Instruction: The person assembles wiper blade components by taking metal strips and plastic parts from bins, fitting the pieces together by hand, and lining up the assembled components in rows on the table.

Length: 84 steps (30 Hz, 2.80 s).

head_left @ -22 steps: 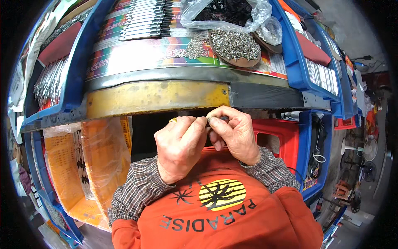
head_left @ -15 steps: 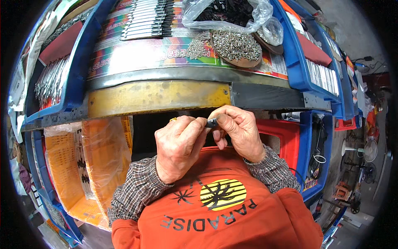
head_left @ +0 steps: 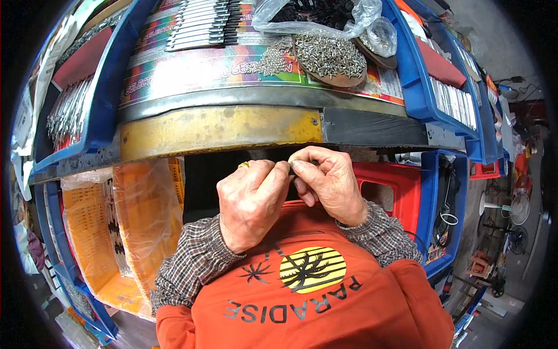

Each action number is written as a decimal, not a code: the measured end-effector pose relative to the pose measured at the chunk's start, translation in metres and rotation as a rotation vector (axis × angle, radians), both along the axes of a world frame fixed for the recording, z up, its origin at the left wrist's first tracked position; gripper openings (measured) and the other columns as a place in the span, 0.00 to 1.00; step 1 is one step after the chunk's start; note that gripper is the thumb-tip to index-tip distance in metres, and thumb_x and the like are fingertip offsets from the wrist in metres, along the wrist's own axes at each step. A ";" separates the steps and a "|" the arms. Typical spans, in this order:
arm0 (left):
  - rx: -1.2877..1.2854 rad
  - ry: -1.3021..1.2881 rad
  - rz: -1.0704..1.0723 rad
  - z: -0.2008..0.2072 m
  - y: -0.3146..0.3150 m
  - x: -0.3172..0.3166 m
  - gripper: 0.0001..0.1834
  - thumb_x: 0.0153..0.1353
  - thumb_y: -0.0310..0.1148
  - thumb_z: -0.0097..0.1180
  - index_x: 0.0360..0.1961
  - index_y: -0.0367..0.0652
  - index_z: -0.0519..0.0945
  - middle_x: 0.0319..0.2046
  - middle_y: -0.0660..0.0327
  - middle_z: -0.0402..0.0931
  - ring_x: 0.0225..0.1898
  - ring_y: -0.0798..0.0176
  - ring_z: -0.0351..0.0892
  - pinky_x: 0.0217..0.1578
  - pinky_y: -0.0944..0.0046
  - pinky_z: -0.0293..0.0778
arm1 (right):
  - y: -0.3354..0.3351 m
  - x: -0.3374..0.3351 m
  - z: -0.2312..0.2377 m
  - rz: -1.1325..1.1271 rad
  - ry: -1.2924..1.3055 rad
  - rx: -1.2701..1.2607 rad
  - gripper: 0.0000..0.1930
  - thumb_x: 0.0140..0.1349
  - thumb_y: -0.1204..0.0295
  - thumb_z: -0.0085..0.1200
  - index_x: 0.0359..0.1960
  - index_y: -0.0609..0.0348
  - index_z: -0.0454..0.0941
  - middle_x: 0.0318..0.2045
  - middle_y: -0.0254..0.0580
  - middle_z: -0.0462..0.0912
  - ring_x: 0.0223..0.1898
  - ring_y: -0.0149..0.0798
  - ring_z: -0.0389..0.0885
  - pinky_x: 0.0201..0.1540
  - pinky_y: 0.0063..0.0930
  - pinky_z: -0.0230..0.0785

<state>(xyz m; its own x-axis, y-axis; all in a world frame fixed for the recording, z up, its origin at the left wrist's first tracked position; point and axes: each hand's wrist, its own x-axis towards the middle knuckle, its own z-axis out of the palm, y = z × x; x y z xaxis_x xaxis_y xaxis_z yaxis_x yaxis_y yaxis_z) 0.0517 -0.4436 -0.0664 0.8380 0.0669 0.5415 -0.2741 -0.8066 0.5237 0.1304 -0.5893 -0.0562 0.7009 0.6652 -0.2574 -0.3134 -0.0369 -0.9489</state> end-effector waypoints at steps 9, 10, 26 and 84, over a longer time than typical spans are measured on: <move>-0.150 -0.043 -0.009 0.000 0.002 0.006 0.11 0.45 0.22 0.64 0.31 0.40 0.78 0.22 0.61 0.73 0.21 0.59 0.74 0.22 0.64 0.70 | 0.001 -0.005 -0.005 -0.076 -0.049 0.083 0.12 0.67 0.64 0.52 0.36 0.63 0.75 0.18 0.32 0.74 0.16 0.20 0.69 0.17 0.13 0.60; -0.150 -0.044 -0.011 0.002 0.003 0.006 0.11 0.45 0.22 0.64 0.31 0.40 0.78 0.22 0.61 0.73 0.21 0.59 0.74 0.22 0.64 0.70 | 0.000 -0.005 -0.007 -0.078 -0.050 0.082 0.12 0.67 0.64 0.52 0.36 0.63 0.75 0.18 0.32 0.74 0.16 0.20 0.69 0.17 0.13 0.60; 0.031 0.027 -0.032 -0.003 0.001 -0.004 0.14 0.42 0.21 0.65 0.34 0.40 0.79 0.26 0.58 0.76 0.25 0.59 0.77 0.24 0.64 0.72 | -0.006 0.002 -0.005 0.073 0.023 -0.028 0.11 0.68 0.65 0.50 0.36 0.63 0.75 0.19 0.33 0.76 0.16 0.21 0.71 0.17 0.13 0.60; -0.216 0.148 0.018 0.022 0.018 -0.001 0.09 0.46 0.22 0.65 0.30 0.39 0.77 0.21 0.58 0.72 0.22 0.55 0.74 0.23 0.61 0.70 | 0.002 0.091 0.023 -0.243 -1.386 -0.451 0.04 0.51 0.79 0.58 0.30 0.64 0.78 0.25 0.38 0.76 0.30 0.34 0.72 0.33 0.26 0.65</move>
